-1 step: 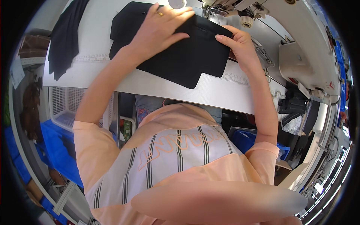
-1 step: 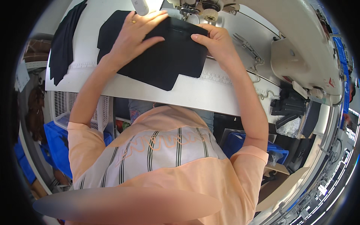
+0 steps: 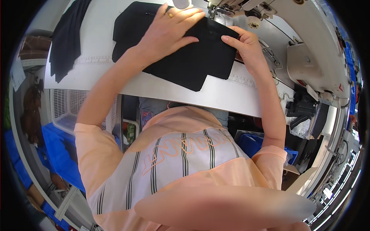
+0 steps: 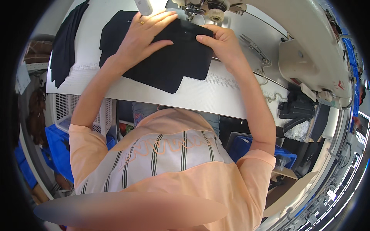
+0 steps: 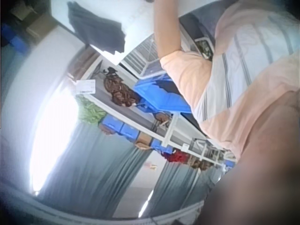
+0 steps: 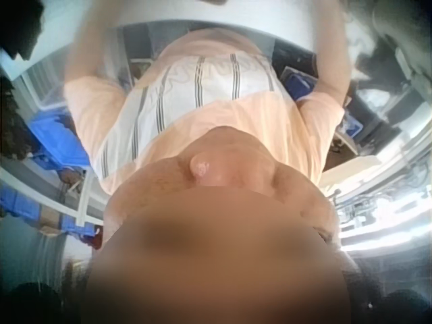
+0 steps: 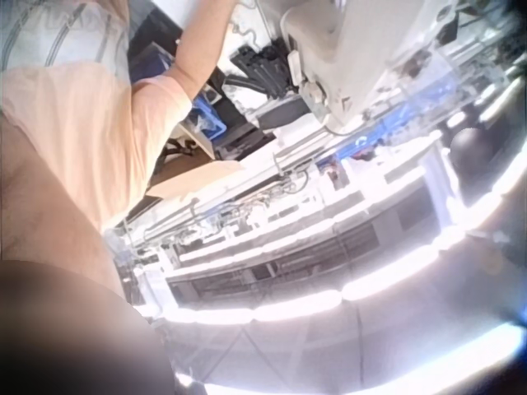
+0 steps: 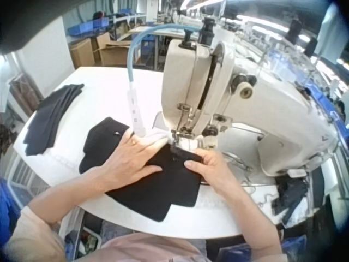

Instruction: Sew a zipper onto black fabric using an industrial sewing machine.

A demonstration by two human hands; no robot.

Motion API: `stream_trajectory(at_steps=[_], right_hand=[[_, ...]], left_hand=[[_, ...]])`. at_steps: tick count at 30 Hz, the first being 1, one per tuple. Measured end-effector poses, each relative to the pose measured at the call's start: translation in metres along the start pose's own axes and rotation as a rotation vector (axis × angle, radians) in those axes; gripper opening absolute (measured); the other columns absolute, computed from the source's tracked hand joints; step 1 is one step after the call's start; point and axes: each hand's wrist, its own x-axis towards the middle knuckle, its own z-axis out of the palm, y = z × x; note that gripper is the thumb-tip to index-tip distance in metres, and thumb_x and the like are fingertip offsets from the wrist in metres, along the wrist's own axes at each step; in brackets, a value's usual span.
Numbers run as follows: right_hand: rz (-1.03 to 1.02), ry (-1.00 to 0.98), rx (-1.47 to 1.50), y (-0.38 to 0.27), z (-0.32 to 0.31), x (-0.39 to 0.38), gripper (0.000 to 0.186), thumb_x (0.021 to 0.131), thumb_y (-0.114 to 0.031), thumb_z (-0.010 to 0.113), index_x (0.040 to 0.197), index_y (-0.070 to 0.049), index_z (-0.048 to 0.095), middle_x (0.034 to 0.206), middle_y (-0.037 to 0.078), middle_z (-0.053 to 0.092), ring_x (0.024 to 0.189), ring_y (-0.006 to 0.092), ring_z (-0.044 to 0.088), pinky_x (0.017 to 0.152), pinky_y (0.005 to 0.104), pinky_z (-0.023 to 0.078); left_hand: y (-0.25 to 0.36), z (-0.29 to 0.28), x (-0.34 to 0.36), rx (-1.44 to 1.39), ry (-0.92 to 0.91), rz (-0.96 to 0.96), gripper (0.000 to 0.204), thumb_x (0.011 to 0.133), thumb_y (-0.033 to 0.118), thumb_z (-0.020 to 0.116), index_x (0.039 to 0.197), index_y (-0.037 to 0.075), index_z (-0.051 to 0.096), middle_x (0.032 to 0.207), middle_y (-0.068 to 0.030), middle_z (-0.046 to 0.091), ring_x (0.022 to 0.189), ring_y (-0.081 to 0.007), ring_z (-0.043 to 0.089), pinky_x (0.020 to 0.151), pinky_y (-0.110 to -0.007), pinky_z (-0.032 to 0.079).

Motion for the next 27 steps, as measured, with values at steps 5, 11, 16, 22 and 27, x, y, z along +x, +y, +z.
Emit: stream_trajectory(at_steps=[5, 11, 16, 22, 27], right_hand=[[-0.328, -0.076, -0.234, -0.001, 0.003, -0.012, 0.017, 0.094, -0.011, 0.063, 0.105, 0.001, 0.069, 0.098, 0.002, 0.070, 0.078, 0.0067, 0.064, 0.069, 0.0197, 0.052], [-0.219, -0.039, -0.176, -0.005, 0.002, -0.019, 0.018, 0.094, -0.010, 0.063, 0.107, 0.000, 0.070, 0.098, 0.001, 0.069, 0.085, 0.0068, 0.062, 0.075, 0.0197, 0.050], [-0.191, -0.187, -0.292, -0.001, 0.013, -0.024, 0.021, 0.091, -0.006, 0.066, 0.111, -0.003, 0.071, 0.092, -0.001, 0.067, 0.083, 0.0048, 0.060, 0.075, 0.0200, 0.048], [-0.268, -0.205, -0.353, 0.002, 0.019, -0.025, 0.020, 0.091, -0.011, 0.066, 0.109, -0.006, 0.072, 0.081, 0.001, 0.065, 0.072, 0.0053, 0.056, 0.063, 0.0237, 0.045], [-0.167, -0.162, -0.427, 0.002, 0.019, -0.024, 0.014, 0.088, -0.007, 0.067, 0.099, 0.001, 0.072, 0.078, 0.004, 0.066, 0.068, 0.0085, 0.057, 0.062, 0.0240, 0.045]], left_hand=[[0.009, 0.008, 0.004, -0.179, -0.094, -0.125, 0.019, 0.082, 0.018, 0.072, 0.098, 0.018, 0.062, 0.097, -0.0003, 0.062, 0.092, -0.0206, 0.060, 0.090, -0.036, 0.039], [0.019, -0.002, -0.019, -0.164, 0.071, 0.247, 0.031, 0.067, 0.000, 0.072, 0.091, 0.014, 0.058, 0.103, 0.0018, 0.066, 0.088, -0.0175, 0.063, 0.098, -0.041, 0.043], [0.021, 0.001, -0.021, -0.145, 0.096, 0.239, 0.012, 0.078, 0.008, 0.064, 0.087, 0.013, 0.057, 0.102, 0.0021, 0.065, 0.091, -0.0154, 0.063, 0.099, -0.040, 0.044], [0.023, 0.003, -0.021, -0.175, 0.080, 0.223, 0.015, 0.079, 0.007, 0.064, 0.087, 0.013, 0.054, 0.100, 0.0010, 0.067, 0.091, -0.0173, 0.065, 0.102, -0.044, 0.043], [0.019, 0.007, -0.028, -0.206, 0.020, 0.242, 0.028, 0.072, 0.005, 0.070, 0.092, 0.016, 0.055, 0.110, 0.0001, 0.069, 0.092, -0.0177, 0.066, 0.101, -0.045, 0.042]])
